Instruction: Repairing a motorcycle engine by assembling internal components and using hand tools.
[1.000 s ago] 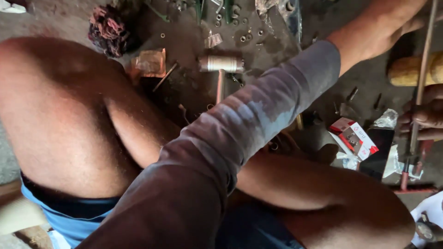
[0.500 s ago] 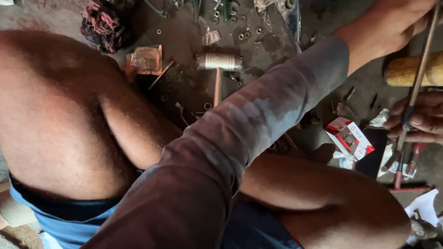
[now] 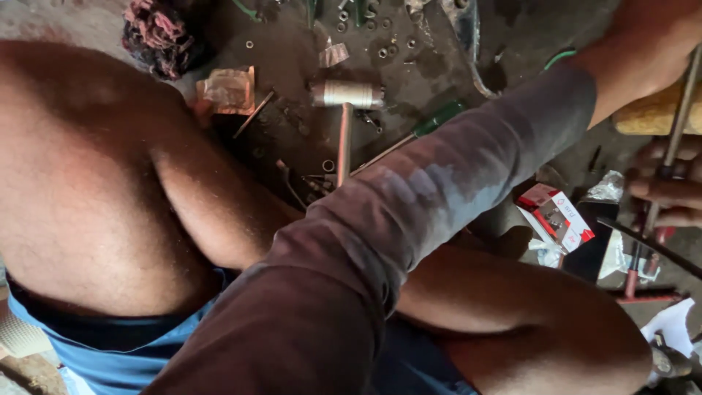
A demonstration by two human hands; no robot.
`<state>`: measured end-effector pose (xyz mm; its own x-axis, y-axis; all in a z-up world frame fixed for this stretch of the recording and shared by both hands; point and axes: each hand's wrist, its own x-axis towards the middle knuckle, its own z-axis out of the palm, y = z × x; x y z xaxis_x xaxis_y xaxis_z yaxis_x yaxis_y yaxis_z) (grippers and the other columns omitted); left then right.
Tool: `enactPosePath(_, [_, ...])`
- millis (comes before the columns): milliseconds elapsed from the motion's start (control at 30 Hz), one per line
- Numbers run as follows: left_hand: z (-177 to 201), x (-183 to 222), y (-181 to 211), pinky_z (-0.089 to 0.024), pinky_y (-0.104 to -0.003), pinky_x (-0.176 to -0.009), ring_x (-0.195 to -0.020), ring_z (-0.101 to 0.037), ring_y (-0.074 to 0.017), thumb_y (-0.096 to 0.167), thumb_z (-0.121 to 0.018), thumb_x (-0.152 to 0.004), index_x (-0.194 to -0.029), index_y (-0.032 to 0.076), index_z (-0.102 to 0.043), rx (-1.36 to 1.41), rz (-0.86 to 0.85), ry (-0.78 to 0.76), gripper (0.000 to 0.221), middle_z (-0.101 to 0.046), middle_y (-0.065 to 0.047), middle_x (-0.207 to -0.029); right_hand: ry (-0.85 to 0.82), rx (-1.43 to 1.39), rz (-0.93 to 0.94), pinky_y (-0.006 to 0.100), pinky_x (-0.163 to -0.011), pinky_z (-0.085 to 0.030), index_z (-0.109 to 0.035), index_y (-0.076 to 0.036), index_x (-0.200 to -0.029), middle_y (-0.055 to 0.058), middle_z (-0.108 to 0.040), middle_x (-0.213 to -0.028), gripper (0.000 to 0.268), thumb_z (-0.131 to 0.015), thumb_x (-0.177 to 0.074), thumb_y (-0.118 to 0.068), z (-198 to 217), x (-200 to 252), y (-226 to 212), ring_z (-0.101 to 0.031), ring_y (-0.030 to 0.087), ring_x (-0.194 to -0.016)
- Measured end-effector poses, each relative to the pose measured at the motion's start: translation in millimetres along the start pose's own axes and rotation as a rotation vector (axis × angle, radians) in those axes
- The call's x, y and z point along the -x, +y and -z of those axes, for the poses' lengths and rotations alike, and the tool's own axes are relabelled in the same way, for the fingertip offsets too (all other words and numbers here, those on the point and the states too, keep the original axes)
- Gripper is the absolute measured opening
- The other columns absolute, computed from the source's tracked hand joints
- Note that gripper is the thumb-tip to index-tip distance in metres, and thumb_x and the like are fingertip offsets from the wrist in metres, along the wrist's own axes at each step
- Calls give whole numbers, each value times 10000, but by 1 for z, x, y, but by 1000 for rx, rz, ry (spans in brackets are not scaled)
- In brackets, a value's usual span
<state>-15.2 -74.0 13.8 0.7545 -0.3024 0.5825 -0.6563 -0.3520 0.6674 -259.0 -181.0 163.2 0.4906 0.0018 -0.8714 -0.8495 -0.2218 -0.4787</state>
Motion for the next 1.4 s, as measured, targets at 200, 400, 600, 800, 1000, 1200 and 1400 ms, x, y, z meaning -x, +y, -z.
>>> enactPosePath(200, [-16,0,-13,-460,-434,-639,-709,-583,-261,47,-646,-1052,-911,-27,-619,2218,24,137,161,-620,-96,-749,-7,-33,8,612,-972,-495,-533,34,-1444,315,-676,-1245,524,-565,-944,-121,-61,-6,-26,-703,494,-1153])
enactPosePath(400, [123,-2,40,-433,-386,-643,-728,-550,-213,200,-582,-1096,-925,-54,-618,2321,400,41,309,-613,-93,-853,44,84,-23,620,-961,-519,-574,73,-1266,330,-703,-1154,351,-624,-942,-50,-75,0,-42,-734,484,-1145])
enactPosePath(600, [17,-1,36,-467,-396,-672,-785,-581,-226,165,-583,-1101,-958,-26,-617,2364,427,94,241,-632,-100,-919,314,282,-83,606,-857,-621,-544,118,-1231,341,-689,-1086,524,-829,-889,-159,-140,49,-95,-735,493,-959])
enactPosePath(800, [37,5,42,-501,-405,-702,-842,-611,-239,130,-584,-1107,-992,3,-615,2425,439,143,174,-651,-107,-986,242,254,-85,532,-800,-581,-580,-39,-1353,201,-692,-1124,583,-786,-872,-294,-179,81,-134,-663,344,-972])
enactPosePath(1000, [86,15,21,-536,-414,-732,-898,-643,-252,95,-586,-1112,-1026,32,-613,2439,463,213,110,-671,-113,-1052,-139,-21,101,490,-902,-590,-621,-10,-1311,185,-759,-1140,466,-697,-942,-284,-169,83,-143,-714,305,-1055])
enactPosePath(1200, [254,-21,56,-566,-373,-710,-848,-642,-217,56,-649,-929,-1009,84,-620,1857,708,27,90,-651,-68,-939,-108,29,54,532,-904,-607,-630,34,-1156,213,-768,-1092,333,-711,-970,-230,-154,73,-134,-796,339,-1005])
enactPosePath(1400, [256,-34,51,-629,-388,-734,-853,-643,-195,176,-529,-992,-1175,99,-530,1759,1135,26,198,-636,-26,-933,87,145,-11,457,-814,-651,-702,1,-1043,128,-793,-979,333,-728,-881,-289,-206,92,-178,-793,246,-921])
